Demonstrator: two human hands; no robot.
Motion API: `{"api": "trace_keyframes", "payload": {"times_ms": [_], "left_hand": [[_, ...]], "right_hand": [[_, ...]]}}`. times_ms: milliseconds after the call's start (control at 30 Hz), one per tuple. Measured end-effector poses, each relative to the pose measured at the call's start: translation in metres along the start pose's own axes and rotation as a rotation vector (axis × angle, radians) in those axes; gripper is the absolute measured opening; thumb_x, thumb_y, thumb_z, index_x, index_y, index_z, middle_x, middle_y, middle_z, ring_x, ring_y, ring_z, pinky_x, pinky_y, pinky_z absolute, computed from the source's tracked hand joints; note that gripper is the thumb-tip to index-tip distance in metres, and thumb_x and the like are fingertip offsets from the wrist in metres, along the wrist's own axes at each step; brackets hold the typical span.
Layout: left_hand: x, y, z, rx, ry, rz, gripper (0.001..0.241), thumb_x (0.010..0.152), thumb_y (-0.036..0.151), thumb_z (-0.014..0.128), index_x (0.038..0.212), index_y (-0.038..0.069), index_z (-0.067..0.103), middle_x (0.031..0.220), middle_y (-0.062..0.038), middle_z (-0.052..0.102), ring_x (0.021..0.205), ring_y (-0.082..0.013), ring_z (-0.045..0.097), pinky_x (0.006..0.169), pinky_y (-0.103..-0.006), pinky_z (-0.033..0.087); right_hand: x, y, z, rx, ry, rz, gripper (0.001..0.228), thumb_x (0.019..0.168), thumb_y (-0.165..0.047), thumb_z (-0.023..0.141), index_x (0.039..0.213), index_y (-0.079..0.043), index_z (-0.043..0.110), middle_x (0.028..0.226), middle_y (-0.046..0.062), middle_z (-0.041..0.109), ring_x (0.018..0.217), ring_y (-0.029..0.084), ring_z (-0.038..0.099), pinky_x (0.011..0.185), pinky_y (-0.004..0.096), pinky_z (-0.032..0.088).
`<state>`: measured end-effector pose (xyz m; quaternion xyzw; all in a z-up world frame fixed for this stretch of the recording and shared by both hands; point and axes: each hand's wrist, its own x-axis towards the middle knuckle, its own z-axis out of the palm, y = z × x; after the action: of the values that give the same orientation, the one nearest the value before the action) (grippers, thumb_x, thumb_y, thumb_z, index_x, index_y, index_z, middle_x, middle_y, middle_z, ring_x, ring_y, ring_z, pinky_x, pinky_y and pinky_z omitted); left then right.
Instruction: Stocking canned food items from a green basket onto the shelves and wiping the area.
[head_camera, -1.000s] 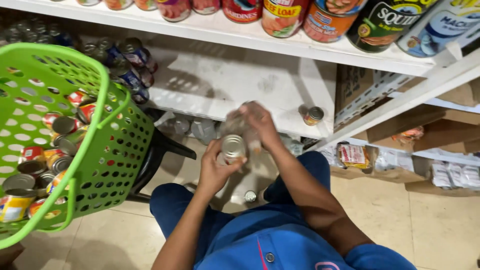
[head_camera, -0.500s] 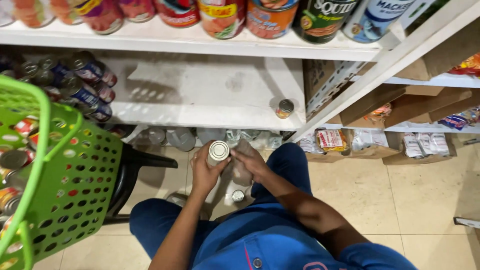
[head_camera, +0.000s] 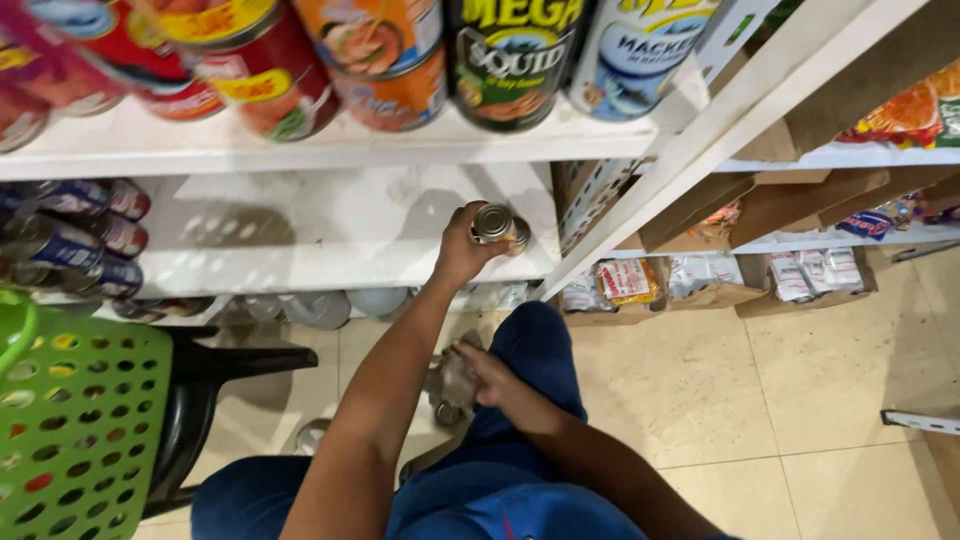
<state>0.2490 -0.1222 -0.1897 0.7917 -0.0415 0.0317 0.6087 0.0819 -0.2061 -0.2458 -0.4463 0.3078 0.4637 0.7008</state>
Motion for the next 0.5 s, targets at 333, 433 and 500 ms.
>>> {"api": "trace_keyframes", "payload": {"times_ms": [333,433,500], "left_hand": [[0.021,-0.01,0.04,0.149,-0.129,0.016,0.072,0.068,0.02,0.097,0.13,0.013,0.061,0.112,-0.019,0.059,0.109,-0.0421,0.067,0.092,-0.0473,0.06],[0.02,-0.011,0.042,0.184,-0.108,0.046,0.071,0.07,0.017,0.095,0.131,0.014,0.059,0.114,-0.017,0.056,0.11,-0.0412,0.066,0.093,-0.0476,0.059],[0.02,-0.013,0.042,0.201,-0.09,0.073,0.071,0.071,0.015,0.094,0.132,0.014,0.058,0.116,-0.017,0.055,0.112,-0.0415,0.065,0.094,-0.0484,0.058]], "right_hand": [[0.088,0.045,-0.07,0.311,-0.109,-0.037,0.075,0.09,-0.046,0.087,0.143,-0.003,0.055,0.135,0.02,0.06,0.124,0.034,0.062,0.102,0.051,0.054],[0.089,0.047,-0.078,0.328,-0.118,-0.034,0.07,0.09,-0.043,0.086,0.138,-0.003,0.058,0.13,0.019,0.064,0.121,0.032,0.064,0.102,0.049,0.055],[0.066,0.04,-0.068,0.344,-0.109,-0.03,0.067,0.09,-0.042,0.086,0.137,-0.002,0.059,0.127,0.018,0.065,0.119,0.032,0.065,0.1,0.048,0.056]]}}
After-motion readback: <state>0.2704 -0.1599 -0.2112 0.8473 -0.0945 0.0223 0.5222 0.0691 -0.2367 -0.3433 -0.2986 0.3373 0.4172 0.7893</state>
